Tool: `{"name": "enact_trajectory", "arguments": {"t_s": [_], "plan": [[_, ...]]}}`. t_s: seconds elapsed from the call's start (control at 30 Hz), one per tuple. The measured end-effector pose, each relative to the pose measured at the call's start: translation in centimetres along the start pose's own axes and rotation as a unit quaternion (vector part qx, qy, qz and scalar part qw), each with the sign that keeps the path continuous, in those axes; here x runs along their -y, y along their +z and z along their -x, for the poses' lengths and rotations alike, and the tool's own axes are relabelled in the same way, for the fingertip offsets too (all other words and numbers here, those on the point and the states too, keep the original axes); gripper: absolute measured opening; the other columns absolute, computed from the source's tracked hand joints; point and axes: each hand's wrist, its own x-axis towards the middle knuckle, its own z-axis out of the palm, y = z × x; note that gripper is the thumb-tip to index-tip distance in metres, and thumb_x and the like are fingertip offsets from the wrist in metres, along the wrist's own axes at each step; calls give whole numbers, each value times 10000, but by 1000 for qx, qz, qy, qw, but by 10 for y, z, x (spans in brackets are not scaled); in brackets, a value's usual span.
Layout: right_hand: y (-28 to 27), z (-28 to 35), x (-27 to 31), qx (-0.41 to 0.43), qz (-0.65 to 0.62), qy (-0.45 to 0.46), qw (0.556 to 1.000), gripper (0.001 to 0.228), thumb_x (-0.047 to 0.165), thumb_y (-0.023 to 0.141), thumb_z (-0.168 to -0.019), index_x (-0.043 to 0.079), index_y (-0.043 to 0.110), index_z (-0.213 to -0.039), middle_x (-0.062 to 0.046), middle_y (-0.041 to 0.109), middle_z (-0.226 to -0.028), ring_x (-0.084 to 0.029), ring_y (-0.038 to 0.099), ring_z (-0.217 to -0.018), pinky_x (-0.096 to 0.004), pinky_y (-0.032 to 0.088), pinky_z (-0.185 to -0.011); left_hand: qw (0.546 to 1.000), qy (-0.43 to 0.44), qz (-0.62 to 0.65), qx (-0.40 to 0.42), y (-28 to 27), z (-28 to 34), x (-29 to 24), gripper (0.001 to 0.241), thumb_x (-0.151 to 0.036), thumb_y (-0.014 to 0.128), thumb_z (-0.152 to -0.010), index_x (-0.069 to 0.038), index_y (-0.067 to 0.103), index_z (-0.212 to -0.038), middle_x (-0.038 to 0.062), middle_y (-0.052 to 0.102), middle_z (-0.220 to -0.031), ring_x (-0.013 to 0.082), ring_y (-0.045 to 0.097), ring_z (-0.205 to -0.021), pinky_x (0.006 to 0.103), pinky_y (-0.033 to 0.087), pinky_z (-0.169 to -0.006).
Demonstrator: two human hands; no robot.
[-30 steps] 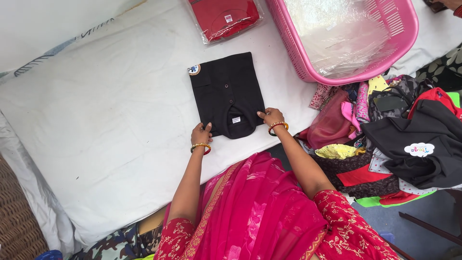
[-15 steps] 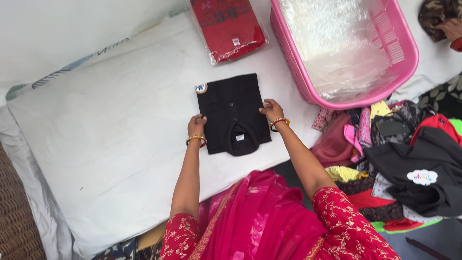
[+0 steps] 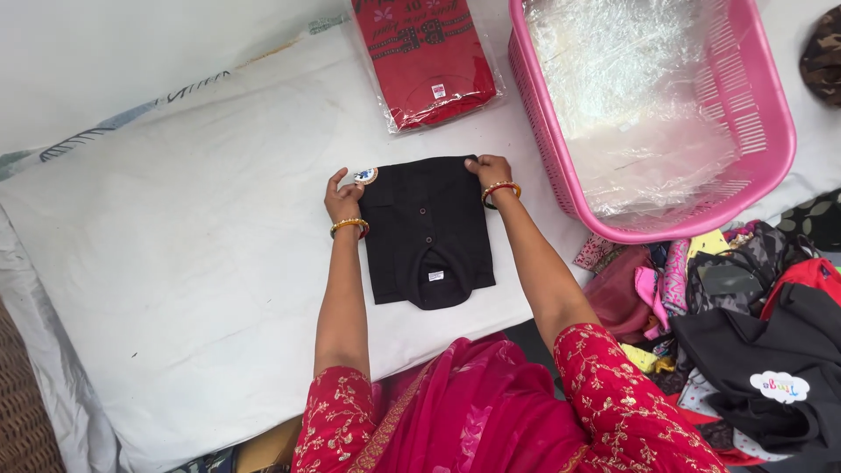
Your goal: The person folds a black t-shirt on a white surface, smoothing it out and folding it into a compact rectangle. They then place the folded shirt into a clear plastic bag, seal it, and set it aside.
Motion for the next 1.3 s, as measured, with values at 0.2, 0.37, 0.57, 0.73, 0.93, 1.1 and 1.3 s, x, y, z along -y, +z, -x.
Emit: {"name": "enact_trajectory", "arguments": {"t_s": [0.2,0.37,0.57,0.73,0.93,1.1,1.3], "plan": [[2,-1,14,-31,-34,-13,999,426,284,833,-863,18,565,-665,-11,479,-592,-121,385,-578,-354,383,-576,1000,9,4,-28,8,-8,1,456,83,696,-868,-83,646,-1290,28,739,-852,102,674,-858,266,523,-910],[11,9,-11,-43,9,7,999,299,291,835,-850,56,674,-757,-21,612,-645,-139,536,-600,-337,468,-622,994,20,-83,-64,5,2,13,397,29,719,-892,-92,651,-1263,24,753,-894,96,691,-854,269,539,-865],[6,99,-69,-158,104,-187,964,422,226,856,-785,118,674,-1150,-99,702,-969,-299,681,-886,-420,553,-781,941,169,-270,-117,-34,71,83,515,-81,834,-833,-121,630,-1304,83,630,-874,201,601,-801,347,534,-812],[8,172,-125,-96,71,-90,989,445,270,852,-770,108,684,-1149,-65,737,-915,-222,715,-772,-375,562,-727,946,40,-309,-87,-62,150,112,533,-267,826,-825,-128,617,-1295,99,666,-949,254,644,-862,403,525,-808],[2,170,-111,14,99,38,994,430,397,857,-889,-2,702,-925,-98,661,-762,-246,629,-746,-361,519,-701,884,117,-452,-15,-61,148,107,448,-363,866,-859,-32,692,-1106,180,659,-1038,321,628,-995,415,511,-891],[-6,167,-90,68,-189,60,978,385,294,817,-845,42,619,-1059,-78,700,-950,-195,675,-884,-352,558,-808,991,-21,-134,9,-56,154,74,500,-226,841,-799,-25,579,-1175,175,658,-1198,268,661,-1058,361,531,-932],[-8,160,-77,154,-264,124,944,609,320,771,-939,29,537,-1420,-127,657,-1324,-182,645,-1151,-341,490,-998,991,-96,-39,81,-51,144,82,599,-175,798,-817,-3,560,-1339,161,709,-1235,245,675,-1101,338,512,-976]]}}
